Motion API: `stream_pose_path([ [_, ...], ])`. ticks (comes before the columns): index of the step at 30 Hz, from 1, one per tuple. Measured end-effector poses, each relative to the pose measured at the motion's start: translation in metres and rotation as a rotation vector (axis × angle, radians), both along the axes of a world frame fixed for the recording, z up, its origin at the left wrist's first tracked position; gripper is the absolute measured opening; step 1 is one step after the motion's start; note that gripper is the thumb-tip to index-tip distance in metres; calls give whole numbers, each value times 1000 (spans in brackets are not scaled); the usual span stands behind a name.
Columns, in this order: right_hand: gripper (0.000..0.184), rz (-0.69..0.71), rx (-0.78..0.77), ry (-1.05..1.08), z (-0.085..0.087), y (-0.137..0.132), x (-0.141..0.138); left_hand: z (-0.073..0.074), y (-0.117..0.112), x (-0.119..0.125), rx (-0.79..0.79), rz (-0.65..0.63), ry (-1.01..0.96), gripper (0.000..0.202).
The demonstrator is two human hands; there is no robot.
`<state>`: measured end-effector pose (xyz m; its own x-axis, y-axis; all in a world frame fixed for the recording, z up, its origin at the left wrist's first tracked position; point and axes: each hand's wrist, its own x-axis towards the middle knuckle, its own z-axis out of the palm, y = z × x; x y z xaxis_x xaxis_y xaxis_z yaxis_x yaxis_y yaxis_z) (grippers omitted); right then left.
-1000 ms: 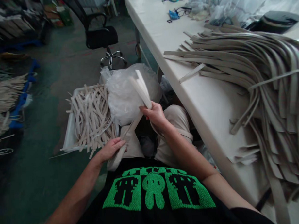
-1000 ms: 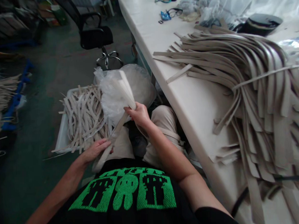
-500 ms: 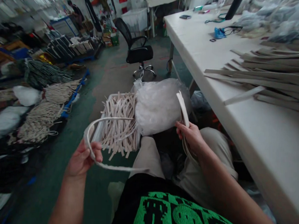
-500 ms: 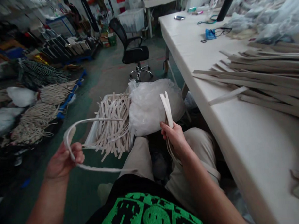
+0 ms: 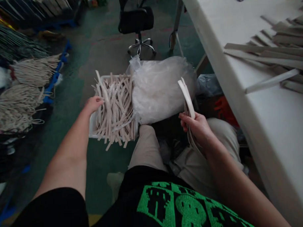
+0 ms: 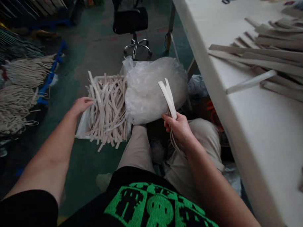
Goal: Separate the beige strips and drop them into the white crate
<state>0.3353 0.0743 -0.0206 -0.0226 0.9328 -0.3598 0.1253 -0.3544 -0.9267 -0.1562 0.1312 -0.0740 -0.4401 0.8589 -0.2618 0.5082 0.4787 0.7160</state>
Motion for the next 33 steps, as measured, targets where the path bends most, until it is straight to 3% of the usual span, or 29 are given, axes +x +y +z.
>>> stream_pose_path([
  [3, 37, 27, -21, -16, 3, 0, 0, -57, -6, 28, -357, -169, 230, 22],
  [7, 35, 69, -33, -25, 7, 1, 0, -122, -32, 73, -553, -303, 327, 18],
  [10, 35, 78, -42, -25, 7, 1, -2, -152, -51, 92, -575, -316, 385, 22],
  [13, 34, 94, -40, -18, 6, 2, -4, -162, -63, 100, -543, -287, 392, 16],
  [17, 31, 114, -44, -11, 6, 1, -5, -152, -73, 105, -442, -195, 305, 14],
  [23, 31, 150, -59, -11, 9, 0, -7, -116, -100, 129, -217, -53, -40, 34],
  [25, 31, 196, -76, 8, 8, -1, -9, -99, -116, 147, -110, 68, -295, 37],
  [28, 32, 270, -121, 59, 4, -3, -13, -67, -142, 181, 26, 241, -837, 42],
  [30, 31, 314, -156, 78, 0, -5, -18, -43, -158, 206, 30, 204, -1042, 44],
  [33, 31, 439, -236, 91, -8, -12, -29, -10, -174, 241, 7, 65, -1119, 39],
])
